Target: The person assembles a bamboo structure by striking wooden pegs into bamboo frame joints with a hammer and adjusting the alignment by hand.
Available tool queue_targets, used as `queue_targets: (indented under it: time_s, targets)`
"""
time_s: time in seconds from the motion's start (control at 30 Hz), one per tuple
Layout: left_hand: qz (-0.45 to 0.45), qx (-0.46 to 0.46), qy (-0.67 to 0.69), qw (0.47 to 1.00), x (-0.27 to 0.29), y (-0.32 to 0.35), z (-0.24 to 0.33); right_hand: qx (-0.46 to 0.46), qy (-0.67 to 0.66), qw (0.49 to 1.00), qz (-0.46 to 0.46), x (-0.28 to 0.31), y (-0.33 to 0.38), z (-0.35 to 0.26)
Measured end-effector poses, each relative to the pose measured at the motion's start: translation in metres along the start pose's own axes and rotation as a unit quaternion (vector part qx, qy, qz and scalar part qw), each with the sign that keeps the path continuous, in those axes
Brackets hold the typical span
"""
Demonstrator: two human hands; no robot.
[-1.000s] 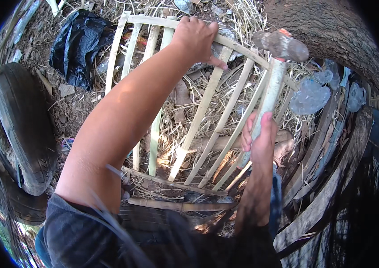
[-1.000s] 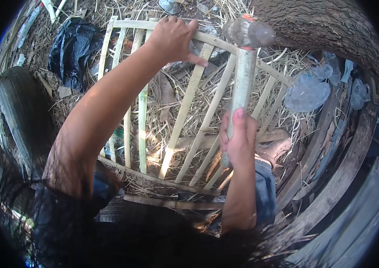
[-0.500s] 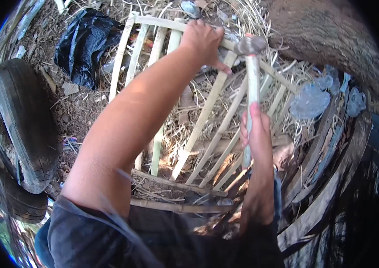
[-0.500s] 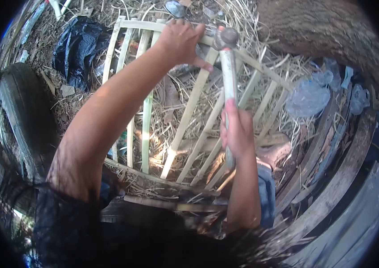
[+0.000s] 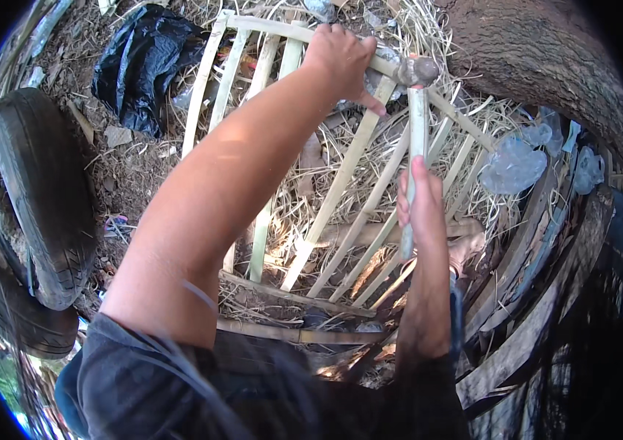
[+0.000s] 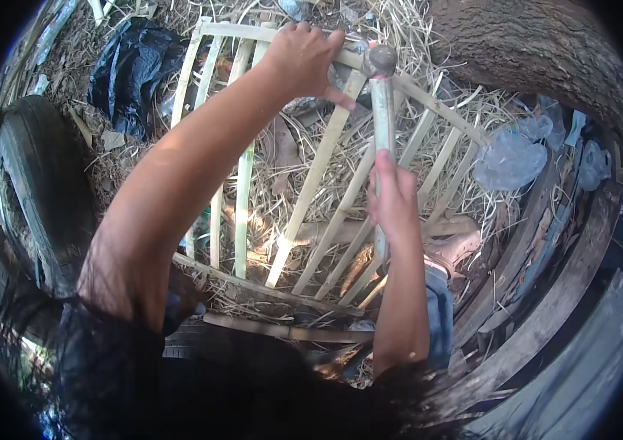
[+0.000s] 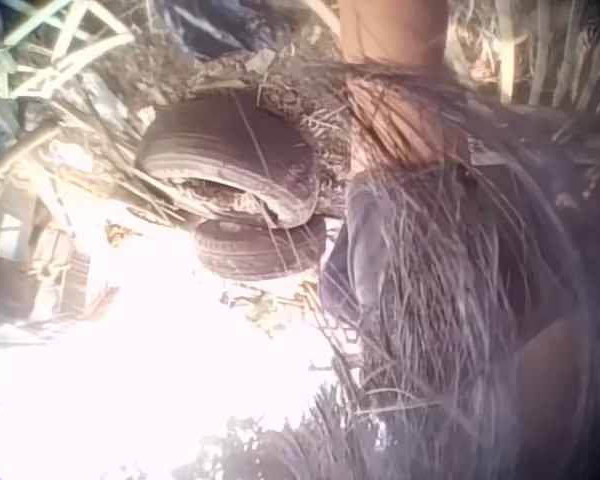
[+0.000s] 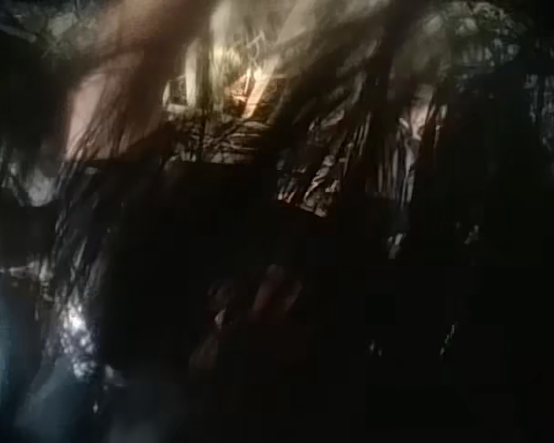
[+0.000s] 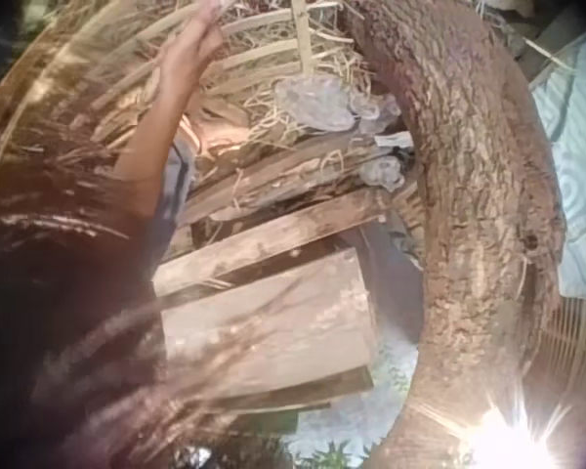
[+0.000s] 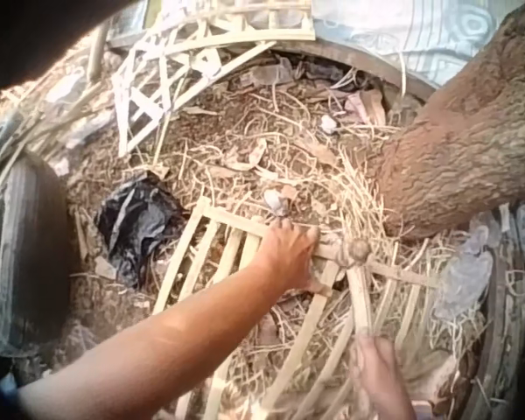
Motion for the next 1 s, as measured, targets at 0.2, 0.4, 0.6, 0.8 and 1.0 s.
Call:
queue_targets:
  time_s: [0.2,0.4,0.6,0.8,1.0]
  targets:
    - [0.028,0.003,0.018,0.999,-0.008,-0.008,-0.005,0.034,-0.115,0.993,-0.001,0.003,0.000,-0.004]
    - [0.026,0.011,-0.003,1.000,-0.010,-0.008,-0.005,0.136,-0.265,0.954,-0.031,0.023,0.029,-0.024]
    - [0.038,0.015,-0.008,0.999,-0.005,-0.010,-0.011,0.018,-0.109,0.994,0.005,0.016,0.008,-0.016]
    - [-0.001,0.002,-0.001,1.000,-0.005,-0.008,-0.007,-0.020,-0.002,0.999,0.027,0.017,-0.003,-0.007]
    - [0.031,-0.007,0.026,0.999,-0.011,-0.010,-0.009,0.016,-0.103,0.994,-0.016,0.007,-0.004,-0.004]
Point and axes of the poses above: each hand's wrist, its own y-axis away from the middle knuckle, its own x-axis out of the back of the hand, z = x × y, the point moved 3 cm from there along -y, towards the middle knuckle, and after that the axes turned 11 degrees about -z, right-handed, at the moved point
